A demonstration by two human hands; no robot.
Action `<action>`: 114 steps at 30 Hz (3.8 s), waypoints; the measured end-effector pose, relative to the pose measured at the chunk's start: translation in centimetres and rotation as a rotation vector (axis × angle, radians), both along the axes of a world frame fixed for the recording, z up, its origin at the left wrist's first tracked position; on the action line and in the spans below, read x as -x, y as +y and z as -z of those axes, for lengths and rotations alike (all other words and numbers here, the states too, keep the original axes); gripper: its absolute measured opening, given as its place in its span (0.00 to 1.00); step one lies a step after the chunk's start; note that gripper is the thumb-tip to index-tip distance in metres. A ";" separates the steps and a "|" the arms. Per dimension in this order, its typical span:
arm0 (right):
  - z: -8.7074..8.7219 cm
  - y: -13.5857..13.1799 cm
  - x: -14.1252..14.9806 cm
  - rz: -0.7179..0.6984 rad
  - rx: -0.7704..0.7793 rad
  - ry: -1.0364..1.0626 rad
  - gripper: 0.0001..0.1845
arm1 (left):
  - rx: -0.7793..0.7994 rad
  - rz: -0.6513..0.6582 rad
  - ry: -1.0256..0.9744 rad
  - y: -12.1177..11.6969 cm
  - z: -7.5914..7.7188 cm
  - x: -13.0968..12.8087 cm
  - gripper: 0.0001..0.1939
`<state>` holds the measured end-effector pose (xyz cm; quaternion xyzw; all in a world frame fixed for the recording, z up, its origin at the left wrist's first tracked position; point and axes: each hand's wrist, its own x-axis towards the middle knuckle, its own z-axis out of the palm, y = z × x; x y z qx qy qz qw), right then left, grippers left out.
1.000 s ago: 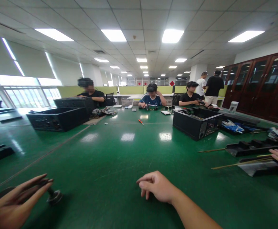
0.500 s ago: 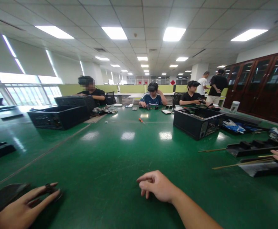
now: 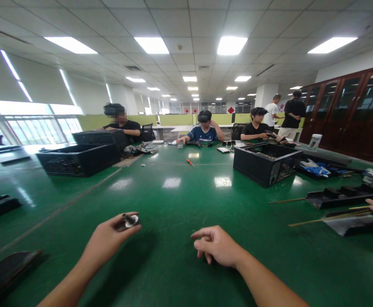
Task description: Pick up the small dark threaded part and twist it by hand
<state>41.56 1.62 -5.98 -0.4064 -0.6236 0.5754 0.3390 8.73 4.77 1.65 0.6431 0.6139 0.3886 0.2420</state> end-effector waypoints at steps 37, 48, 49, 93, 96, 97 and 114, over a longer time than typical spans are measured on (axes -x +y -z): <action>-1.4 -2.2 3.1 0.348 -0.473 -0.405 0.16 | -0.390 0.600 0.243 -0.8 5.6 -9.2 0.18; -1.2 -1.6 2.6 0.313 -0.549 -0.382 0.08 | -0.380 0.596 0.165 -1.1 5.6 -9.6 0.16; -1.2 -1.6 2.6 0.314 -0.553 -0.383 0.08 | -0.369 0.598 0.161 -1.2 5.6 -9.6 0.16; -1.1 -1.3 2.1 0.324 -0.489 -0.412 0.11 | -0.308 0.591 0.103 -1.0 5.3 -9.8 0.15; -1.0 -1.4 2.1 0.328 -0.500 -0.414 0.10 | -0.305 0.588 0.112 -1.0 5.2 -9.8 0.15; -1.0 -1.5 2.1 0.332 -0.506 -0.417 0.10 | -0.307 0.587 0.114 -1.0 5.2 -9.8 0.15; -1.4 -1.9 1.7 0.358 -0.543 -0.441 0.07 | -0.347 0.596 0.108 -0.9 5.5 -9.4 0.17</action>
